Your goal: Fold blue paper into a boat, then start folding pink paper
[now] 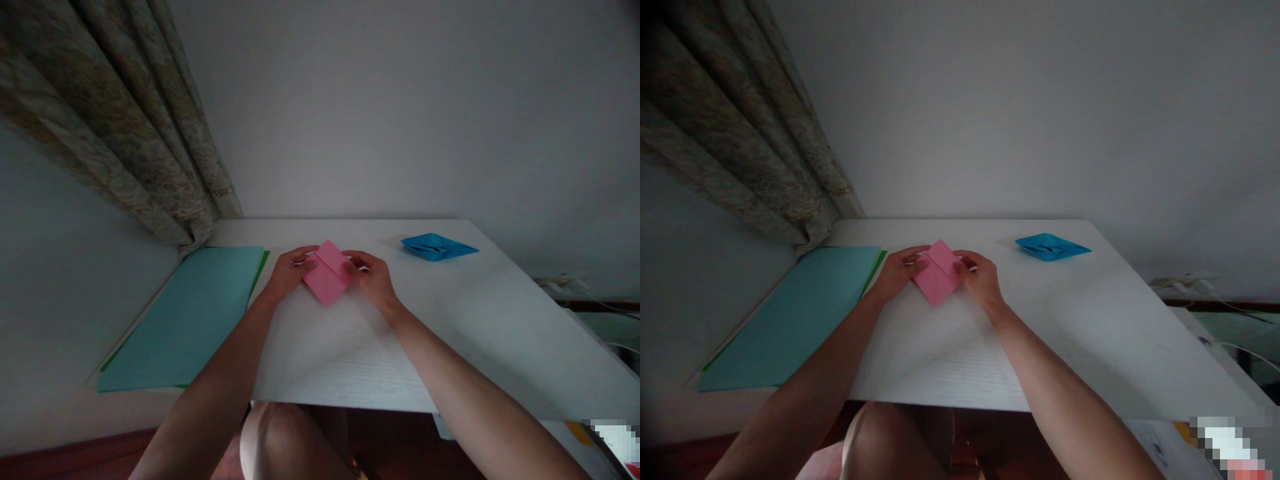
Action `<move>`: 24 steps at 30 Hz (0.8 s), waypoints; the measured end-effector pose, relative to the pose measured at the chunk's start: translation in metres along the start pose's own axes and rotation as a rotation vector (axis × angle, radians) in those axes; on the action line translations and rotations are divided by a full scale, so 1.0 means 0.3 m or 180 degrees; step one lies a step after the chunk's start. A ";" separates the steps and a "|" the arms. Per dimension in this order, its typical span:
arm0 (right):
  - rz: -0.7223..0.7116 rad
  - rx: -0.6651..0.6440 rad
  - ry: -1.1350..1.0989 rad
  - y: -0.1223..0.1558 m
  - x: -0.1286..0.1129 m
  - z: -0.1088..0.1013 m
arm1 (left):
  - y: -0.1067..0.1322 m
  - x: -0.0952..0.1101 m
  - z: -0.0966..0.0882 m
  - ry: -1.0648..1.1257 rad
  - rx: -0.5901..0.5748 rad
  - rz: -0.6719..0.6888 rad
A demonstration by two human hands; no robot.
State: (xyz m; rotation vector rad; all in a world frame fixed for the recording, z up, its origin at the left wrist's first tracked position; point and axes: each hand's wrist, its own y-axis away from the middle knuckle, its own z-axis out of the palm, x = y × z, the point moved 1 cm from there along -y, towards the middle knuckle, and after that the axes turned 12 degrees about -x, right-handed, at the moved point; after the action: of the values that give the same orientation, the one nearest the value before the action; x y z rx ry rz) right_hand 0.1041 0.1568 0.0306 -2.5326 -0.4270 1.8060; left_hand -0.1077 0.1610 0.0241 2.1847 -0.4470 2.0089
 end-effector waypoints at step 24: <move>0.0261 -0.0773 -0.0071 0.014 0.027 0.032 | -0.004 -0.024 0.004 -0.0358 -0.0219 0.0070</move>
State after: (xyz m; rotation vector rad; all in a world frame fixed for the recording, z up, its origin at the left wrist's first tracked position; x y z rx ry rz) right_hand 0.0986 0.1530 0.0190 -2.7264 -0.5850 1.9202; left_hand -0.1068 0.1625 0.0169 2.2682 -0.5479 1.8583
